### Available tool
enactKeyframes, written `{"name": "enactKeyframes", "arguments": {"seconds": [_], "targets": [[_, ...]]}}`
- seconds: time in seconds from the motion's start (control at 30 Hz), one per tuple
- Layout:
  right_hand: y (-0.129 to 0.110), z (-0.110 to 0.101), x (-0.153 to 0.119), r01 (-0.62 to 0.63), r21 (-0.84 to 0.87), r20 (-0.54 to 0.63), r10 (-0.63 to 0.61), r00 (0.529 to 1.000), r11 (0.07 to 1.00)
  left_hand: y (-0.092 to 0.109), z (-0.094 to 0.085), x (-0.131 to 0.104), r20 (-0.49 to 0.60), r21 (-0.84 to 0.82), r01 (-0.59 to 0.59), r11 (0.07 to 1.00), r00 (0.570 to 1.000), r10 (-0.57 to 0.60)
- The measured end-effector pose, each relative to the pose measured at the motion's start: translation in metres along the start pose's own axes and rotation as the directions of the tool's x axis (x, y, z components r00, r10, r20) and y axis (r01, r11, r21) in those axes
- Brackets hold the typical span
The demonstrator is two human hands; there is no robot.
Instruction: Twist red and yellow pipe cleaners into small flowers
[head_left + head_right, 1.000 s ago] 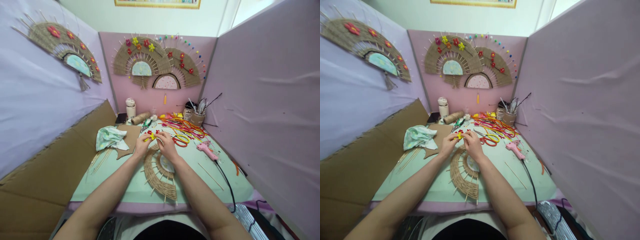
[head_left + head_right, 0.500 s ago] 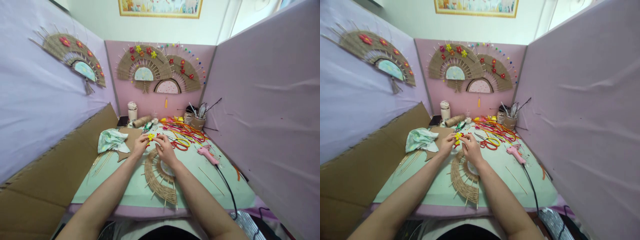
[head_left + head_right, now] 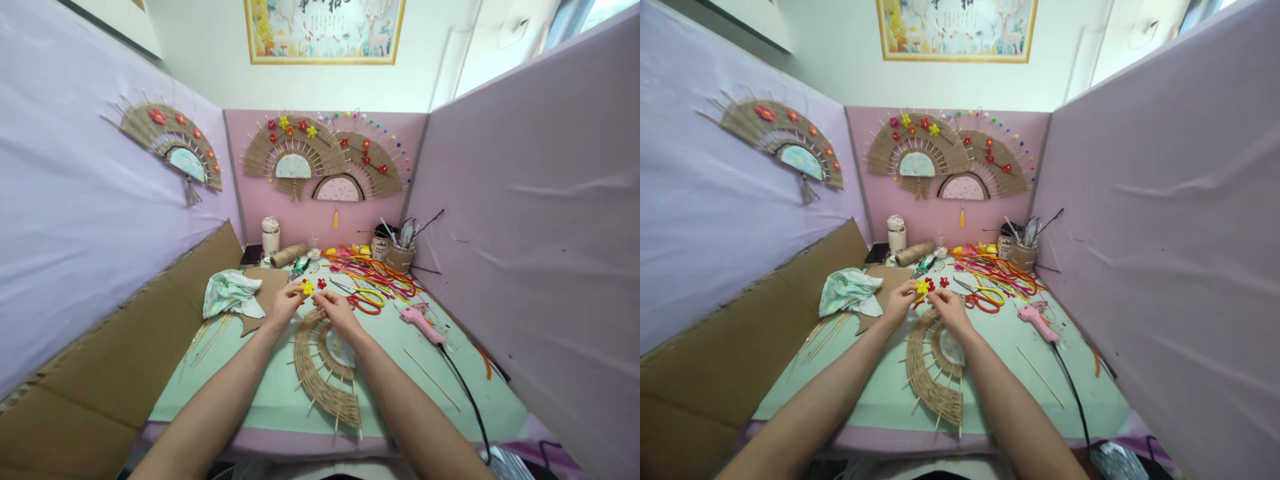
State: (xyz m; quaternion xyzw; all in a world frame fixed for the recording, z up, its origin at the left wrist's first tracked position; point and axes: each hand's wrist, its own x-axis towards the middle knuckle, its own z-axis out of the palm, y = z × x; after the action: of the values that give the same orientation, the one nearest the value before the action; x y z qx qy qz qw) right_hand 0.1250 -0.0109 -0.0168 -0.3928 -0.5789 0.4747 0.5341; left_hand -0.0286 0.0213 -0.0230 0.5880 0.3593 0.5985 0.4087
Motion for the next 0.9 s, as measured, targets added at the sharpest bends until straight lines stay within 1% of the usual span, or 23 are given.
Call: {"name": "enactKeyframes", "arguments": {"seconds": [0.07, 0.13, 0.23, 0.33, 0.47, 0.57, 0.67, 0.73, 0.83, 0.9], "targets": [[-0.0007, -0.0010, 0.0011, -0.058, 0.073, 0.005, 0.058, 0.998, 0.996, 0.0018, 0.0027, -0.0027, 0.043, 0.021, -0.014, 1.000, 0.999, 0.013], [-0.0017, -0.0016, 0.0008, -0.089, 0.092, 0.018, 0.088, 0.996, 0.992, 0.0037, 0.0046, -0.0039, 0.063, 0.038, -0.043, 0.998, 0.997, 0.041], [-0.0017, -0.0015, 0.0000, -0.131, 0.121, 0.031, 0.128, 0.991, 0.984, 0.0061, 0.0062, -0.0042, 0.059, 0.075, -0.082, 0.994, 0.995, 0.077], [-0.0005, -0.0007, 0.0004, -0.172, 0.196, 0.050, 0.165, 0.985, 0.965, 0.0064, 0.0064, -0.0039, 0.055, 0.132, -0.120, 0.984, 0.992, 0.114], [-0.0012, 0.0003, 0.0011, -0.226, 0.319, 0.075, 0.213, 0.974, 0.920, 0.0047, 0.0055, -0.0041, 0.083, 0.151, -0.179, 0.972, 0.982, 0.168], [-0.0030, 0.0009, 0.0004, -0.252, 0.378, 0.085, 0.238, 0.968, 0.891, 0.0044, 0.0050, -0.0041, 0.102, 0.178, -0.234, 0.956, 0.970, 0.219], [-0.0036, 0.0011, -0.0004, -0.256, 0.395, 0.086, 0.242, 0.967, 0.882, 0.0051, 0.0049, -0.0035, 0.100, 0.225, -0.297, 0.928, 0.954, 0.282], [-0.0030, 0.0009, -0.0003, -0.247, 0.377, 0.074, 0.237, 0.969, 0.893, 0.0056, 0.0050, -0.0033, 0.099, 0.245, -0.313, 0.918, 0.950, 0.298], [-0.0022, -0.0002, 0.0007, -0.222, 0.320, 0.038, 0.222, 0.974, 0.921, 0.0064, 0.0056, -0.0037, 0.093, 0.248, -0.275, 0.929, 0.961, 0.260], [-0.0027, -0.0010, 0.0013, -0.214, 0.319, 0.030, 0.216, 0.976, 0.923, 0.0072, 0.0064, -0.0047, 0.083, 0.234, -0.245, 0.941, 0.969, 0.232]]}}
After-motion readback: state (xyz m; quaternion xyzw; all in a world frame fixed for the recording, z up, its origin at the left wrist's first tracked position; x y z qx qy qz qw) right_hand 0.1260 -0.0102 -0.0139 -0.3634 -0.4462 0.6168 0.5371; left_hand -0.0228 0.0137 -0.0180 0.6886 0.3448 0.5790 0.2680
